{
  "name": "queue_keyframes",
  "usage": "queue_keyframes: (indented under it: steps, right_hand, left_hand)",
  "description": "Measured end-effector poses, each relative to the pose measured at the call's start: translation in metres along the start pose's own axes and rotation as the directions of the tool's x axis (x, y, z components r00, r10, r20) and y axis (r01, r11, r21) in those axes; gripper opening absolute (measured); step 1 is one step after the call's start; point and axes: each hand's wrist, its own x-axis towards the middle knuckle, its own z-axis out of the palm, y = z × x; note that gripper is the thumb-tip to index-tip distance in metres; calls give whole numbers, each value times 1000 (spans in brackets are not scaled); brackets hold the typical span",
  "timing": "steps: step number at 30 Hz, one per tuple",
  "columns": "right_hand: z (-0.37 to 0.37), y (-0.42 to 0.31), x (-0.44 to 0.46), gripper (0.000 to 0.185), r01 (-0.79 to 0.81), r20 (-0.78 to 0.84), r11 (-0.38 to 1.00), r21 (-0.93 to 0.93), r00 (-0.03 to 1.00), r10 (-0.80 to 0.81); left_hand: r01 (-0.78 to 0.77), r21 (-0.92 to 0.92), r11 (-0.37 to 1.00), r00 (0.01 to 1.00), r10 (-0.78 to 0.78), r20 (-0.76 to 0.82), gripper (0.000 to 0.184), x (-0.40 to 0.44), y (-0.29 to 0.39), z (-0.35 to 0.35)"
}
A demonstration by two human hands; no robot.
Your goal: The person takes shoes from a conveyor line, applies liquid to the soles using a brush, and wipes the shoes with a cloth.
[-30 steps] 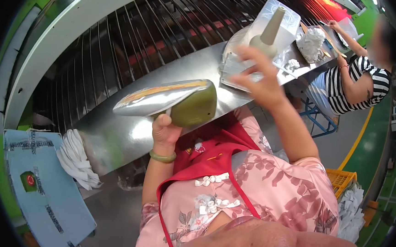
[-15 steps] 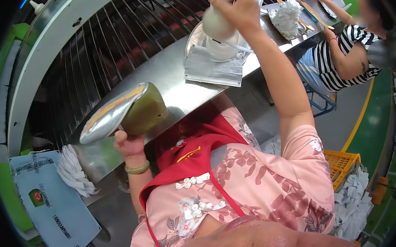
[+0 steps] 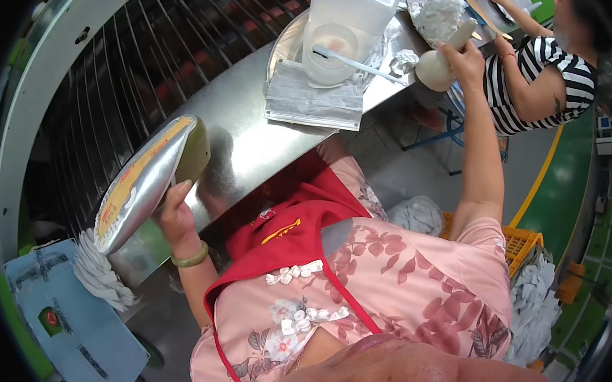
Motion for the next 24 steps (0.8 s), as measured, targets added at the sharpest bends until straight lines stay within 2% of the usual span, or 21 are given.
queue_keyframes:
  steps: [2,3,4,5,7,9,10,11,12,13,14,15,16,17,18,19,20,24]
  right_hand:
    - [15,7,2,43,-159,53,946,283,987,151]
    - [22,7,5,43,-156,66,946,284,988,143]
    - [28,7,8,43,-175,133,909,378,982,134]
    - [34,7,11,43,-201,199,862,465,973,119]
    - [41,5,9,43,-192,212,865,463,972,102]
    - [46,9,1,43,-184,225,868,460,971,87]
    - [45,15,-5,42,-88,-16,943,321,995,99]
    - [46,20,-11,40,-24,-252,988,154,966,63]
    - [43,5,-22,39,38,-284,959,282,958,46]
    - [36,-20,-37,38,101,-317,909,403,948,36]
    - [33,-43,-49,30,119,-251,876,468,968,2]
    - [30,-67,-59,30,111,-235,875,470,972,4]
    - [28,-91,-69,27,192,-72,910,367,981,-179]
    - [27,-113,-78,24,295,105,914,277,937,-334]
    - [27,-132,-85,23,340,221,939,47,913,-342]
    - [28,-147,-91,23,394,335,901,-184,887,-319]
    - [31,-157,-92,24,409,445,871,-273,856,-262]
    - [55,-147,-94,17,427,453,864,-266,847,-279]
  left_hand:
    - [-38,46,998,998,40,-38,33,1,-1,13]
    - [-70,136,988,997,74,-25,37,1,-2,18]
    - [-103,225,969,994,108,-8,41,0,-1,24]
    - [-104,229,968,994,111,-20,41,-2,1,31]
    - [-87,355,931,996,90,6,45,-7,7,46]
    - [-55,291,955,997,66,-28,45,-11,7,53]
    - [-41,326,944,999,39,14,45,-12,5,51]
    - [-27,362,932,999,9,52,45,-14,4,49]
    - [-98,356,929,994,74,81,42,-14,3,51]
    - [-93,361,928,995,73,67,42,-14,0,52]
    - [-95,371,924,994,71,79,41,-15,-4,52]
    - [-96,385,918,993,64,95,39,-16,-8,50]
    - [-175,449,876,981,115,157,39,-16,-14,44]
    - [-172,457,873,981,111,158,39,-16,-18,42]
    - [-216,510,833,972,133,194,47,-17,-22,43]
    - [-259,556,790,961,153,230,55,-18,-26,43]
    - [-296,602,741,951,171,258,62,-18,-28,44]
    - [-306,652,693,949,163,272,62,-19,-28,49]
